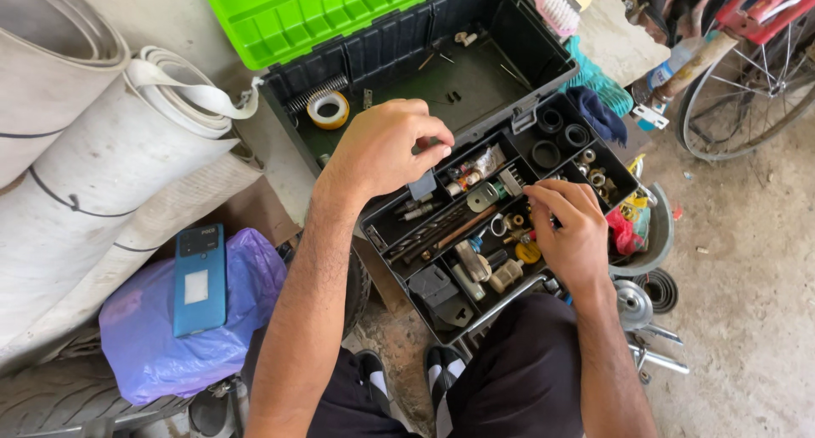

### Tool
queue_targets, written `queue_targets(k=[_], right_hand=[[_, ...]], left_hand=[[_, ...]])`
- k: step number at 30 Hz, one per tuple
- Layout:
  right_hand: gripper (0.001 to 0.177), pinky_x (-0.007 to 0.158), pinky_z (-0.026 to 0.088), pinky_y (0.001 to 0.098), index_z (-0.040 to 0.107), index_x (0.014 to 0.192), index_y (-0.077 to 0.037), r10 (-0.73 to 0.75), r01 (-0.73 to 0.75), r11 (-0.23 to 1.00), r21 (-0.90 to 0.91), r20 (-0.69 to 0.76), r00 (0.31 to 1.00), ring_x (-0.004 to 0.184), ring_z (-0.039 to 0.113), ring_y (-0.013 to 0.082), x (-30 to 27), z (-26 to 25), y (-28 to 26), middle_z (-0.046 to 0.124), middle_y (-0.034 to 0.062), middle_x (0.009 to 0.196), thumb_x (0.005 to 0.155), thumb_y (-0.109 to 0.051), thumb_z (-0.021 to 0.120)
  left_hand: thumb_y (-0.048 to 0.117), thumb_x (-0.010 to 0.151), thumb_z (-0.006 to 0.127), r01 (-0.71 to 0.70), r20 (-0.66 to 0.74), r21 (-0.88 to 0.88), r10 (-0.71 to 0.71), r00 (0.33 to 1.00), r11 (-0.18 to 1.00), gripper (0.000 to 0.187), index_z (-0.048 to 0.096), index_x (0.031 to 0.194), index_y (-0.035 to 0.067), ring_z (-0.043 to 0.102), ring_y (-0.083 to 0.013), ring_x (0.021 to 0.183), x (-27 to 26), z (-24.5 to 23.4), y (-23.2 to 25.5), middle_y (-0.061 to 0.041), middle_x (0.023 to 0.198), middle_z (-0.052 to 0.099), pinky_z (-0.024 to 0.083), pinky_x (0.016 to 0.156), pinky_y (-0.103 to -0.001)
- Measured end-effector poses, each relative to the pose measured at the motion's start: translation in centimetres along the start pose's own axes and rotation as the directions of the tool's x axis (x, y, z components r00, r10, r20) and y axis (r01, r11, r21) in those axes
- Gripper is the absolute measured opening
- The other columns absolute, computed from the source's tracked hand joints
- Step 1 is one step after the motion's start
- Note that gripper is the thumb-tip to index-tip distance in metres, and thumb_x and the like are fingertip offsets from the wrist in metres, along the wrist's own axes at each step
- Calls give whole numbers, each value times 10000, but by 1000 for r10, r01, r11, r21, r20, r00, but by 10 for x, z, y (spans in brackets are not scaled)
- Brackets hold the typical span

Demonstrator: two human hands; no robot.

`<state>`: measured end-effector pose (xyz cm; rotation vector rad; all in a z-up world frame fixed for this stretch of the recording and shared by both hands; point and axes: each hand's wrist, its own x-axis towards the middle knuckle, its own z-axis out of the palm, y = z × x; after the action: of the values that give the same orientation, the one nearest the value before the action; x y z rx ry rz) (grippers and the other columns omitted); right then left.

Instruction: The person organizes a green toolbox by picking up various small parts, tools, and hardware from the lid and compartments. They place items into a nearby bucket and rearrange contents within the case, including a roll of tape and a blue-handled tool.

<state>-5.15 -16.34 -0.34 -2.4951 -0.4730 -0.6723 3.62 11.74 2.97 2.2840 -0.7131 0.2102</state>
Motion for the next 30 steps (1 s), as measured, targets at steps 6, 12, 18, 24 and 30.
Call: queue_targets(k=[6, 12, 18, 24, 30], right_hand=[[148, 864, 560, 361, 764, 1071, -34, -112, 112, 994, 11, 9, 994, 988, 679, 273, 31, -8, -14, 728, 118, 1117, 929, 11, 758], [153, 903, 565, 370, 760, 1072, -38, -217, 217, 976, 22, 51, 975, 1015, 693, 267, 84, -3, -15, 744, 101, 1107, 927, 10, 761], [120, 917, 551, 423, 762, 1044, -40, -247, 254, 967, -21, 171, 954, 1014, 682, 333, 155, 34, 10, 742, 127, 1057, 932, -34, 720], [183, 874, 548, 462, 780, 1029, -53, -196, 256, 953, -160, 315, 929, 984, 676, 376, 208, 87, 53, 737, 148, 994, 869, -61, 691], [223, 836, 556, 492, 783, 1054, -85, -73, 187, 954, -232, 426, 902, 948, 692, 394, 233, 127, 80, 731, 176, 1015, 885, -69, 639]], left_hand=[[202, 877, 778, -12, -195, 105, 32, 980, 994, 70, 792, 894, 136, 676, -252, 792, -1, -15, -22, -40, 786, 679, 533, 669, -405], [188, 852, 794, 85, -279, 126, -47, 959, 988, 79, 772, 878, 117, 673, -264, 801, -3, -23, -42, -52, 776, 669, 529, 673, -422], [197, 841, 801, 149, -232, 95, -123, 965, 984, 115, 767, 906, 110, 687, -262, 815, 4, -16, -51, -60, 803, 694, 539, 700, -423], [212, 822, 812, 175, -156, 39, -167, 973, 984, 209, 760, 988, 96, 691, -271, 837, 16, -6, -57, -79, 836, 708, 543, 732, -427], [231, 809, 819, 221, -159, 59, -209, 965, 973, 296, 740, 1062, 98, 686, -291, 876, 17, -14, -72, -84, 902, 725, 543, 749, -439]])
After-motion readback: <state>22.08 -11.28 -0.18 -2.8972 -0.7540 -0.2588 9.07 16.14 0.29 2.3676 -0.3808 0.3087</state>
